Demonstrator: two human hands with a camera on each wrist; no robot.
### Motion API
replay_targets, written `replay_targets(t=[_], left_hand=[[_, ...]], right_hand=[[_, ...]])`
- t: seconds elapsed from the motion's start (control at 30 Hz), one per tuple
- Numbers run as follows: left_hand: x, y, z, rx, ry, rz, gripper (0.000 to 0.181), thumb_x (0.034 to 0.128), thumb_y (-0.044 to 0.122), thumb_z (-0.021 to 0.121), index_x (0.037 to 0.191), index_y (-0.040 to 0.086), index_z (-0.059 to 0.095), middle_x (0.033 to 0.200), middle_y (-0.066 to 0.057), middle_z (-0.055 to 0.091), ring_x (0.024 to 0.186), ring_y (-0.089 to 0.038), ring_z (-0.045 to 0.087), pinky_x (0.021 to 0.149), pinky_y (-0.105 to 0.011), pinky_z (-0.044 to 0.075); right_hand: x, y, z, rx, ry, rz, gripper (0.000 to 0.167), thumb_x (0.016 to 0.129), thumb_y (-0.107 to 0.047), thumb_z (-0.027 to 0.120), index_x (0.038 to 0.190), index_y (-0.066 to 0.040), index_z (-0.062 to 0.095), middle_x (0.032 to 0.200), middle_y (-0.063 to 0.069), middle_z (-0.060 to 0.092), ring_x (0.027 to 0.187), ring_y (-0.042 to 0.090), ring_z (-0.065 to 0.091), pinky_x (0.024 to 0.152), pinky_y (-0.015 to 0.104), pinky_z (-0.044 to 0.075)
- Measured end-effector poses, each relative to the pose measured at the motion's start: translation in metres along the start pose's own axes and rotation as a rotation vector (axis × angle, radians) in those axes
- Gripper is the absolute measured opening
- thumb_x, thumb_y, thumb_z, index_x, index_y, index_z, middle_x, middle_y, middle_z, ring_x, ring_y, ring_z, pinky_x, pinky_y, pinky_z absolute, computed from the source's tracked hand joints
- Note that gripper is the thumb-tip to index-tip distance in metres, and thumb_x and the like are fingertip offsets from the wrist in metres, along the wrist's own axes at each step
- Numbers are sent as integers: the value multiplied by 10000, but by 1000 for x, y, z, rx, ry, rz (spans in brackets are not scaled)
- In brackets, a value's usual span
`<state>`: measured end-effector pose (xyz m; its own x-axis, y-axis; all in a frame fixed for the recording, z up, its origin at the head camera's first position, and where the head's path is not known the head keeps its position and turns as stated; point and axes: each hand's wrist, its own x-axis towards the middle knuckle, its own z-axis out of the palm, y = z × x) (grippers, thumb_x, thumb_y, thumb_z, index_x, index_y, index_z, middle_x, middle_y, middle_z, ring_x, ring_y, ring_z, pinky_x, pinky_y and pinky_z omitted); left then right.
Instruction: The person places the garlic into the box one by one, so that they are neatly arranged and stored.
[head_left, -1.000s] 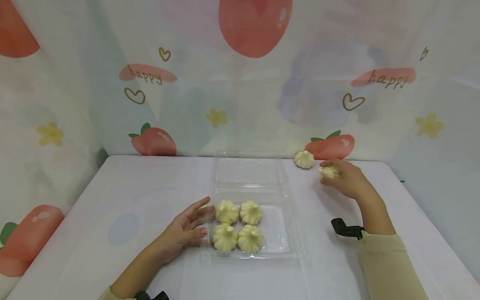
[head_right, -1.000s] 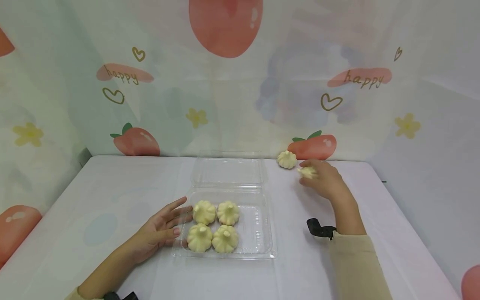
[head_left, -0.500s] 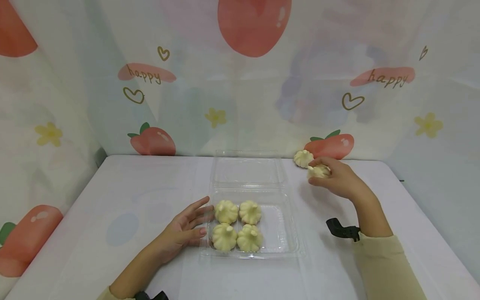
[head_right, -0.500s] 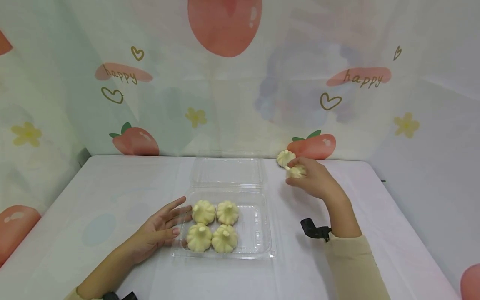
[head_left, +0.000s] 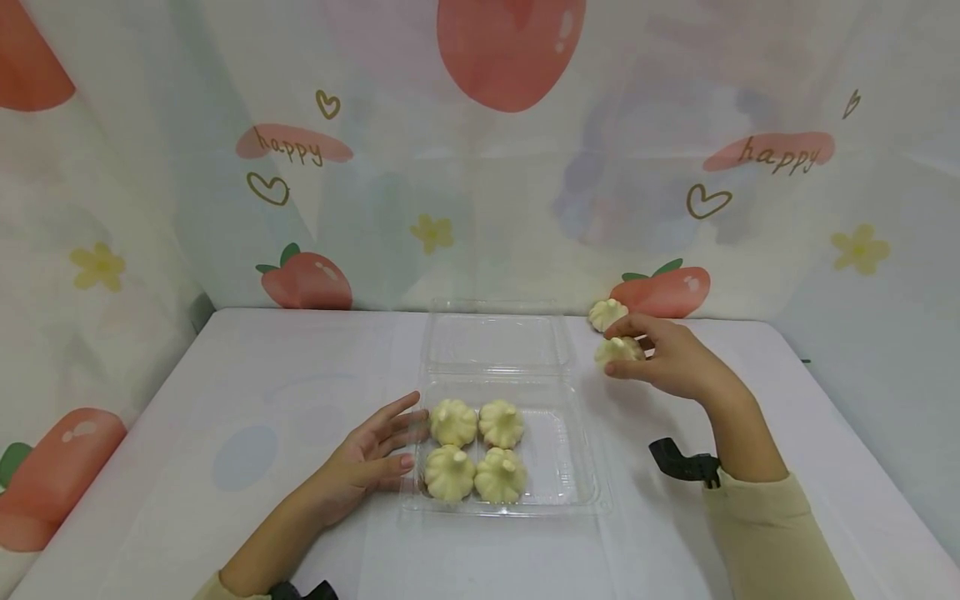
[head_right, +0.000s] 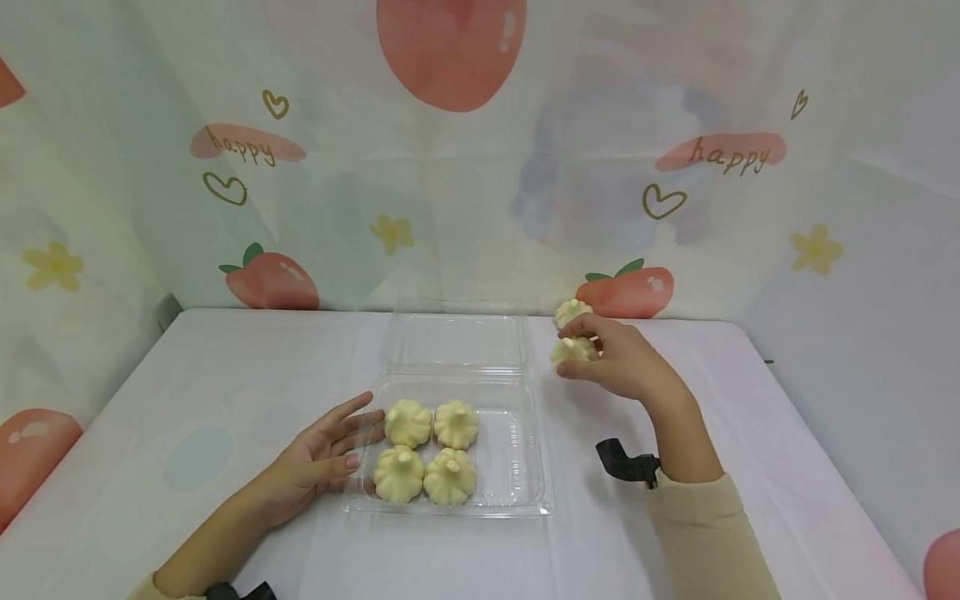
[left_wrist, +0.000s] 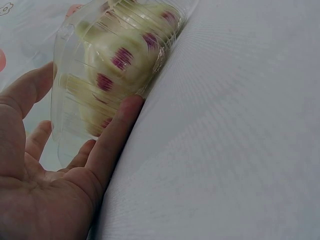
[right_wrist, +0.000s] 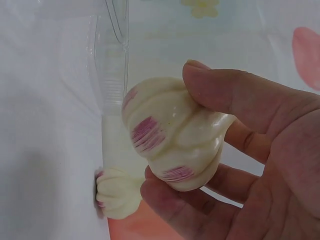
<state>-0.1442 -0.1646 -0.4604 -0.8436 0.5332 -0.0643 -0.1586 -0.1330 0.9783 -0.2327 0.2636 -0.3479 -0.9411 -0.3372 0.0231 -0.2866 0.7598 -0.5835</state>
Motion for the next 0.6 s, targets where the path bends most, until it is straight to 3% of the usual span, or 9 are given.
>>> replay_targets(t=[0.3,0.6], left_hand=[[0,-2,-1,-6,-11,10,800,970,41,612,1609,203,158,1621,-173,203,1484,-370,253,931,-479,535],[0,-2,-1,-4,-7,11,798,969,48,615,1608,199,162,1621,-173,208,1482,-375,258,936,-486,532]], right_hand=[[-2,-14,2,27,-33,-28,432,842,-361,808,1193,-169,645,1166,67,649,1068,307,616,781,357,529],[-5,-27,5,63,-78,-72,397,844,-359,807,1163,-189,643,1100,1,645,1063,230,626,837,346,543]])
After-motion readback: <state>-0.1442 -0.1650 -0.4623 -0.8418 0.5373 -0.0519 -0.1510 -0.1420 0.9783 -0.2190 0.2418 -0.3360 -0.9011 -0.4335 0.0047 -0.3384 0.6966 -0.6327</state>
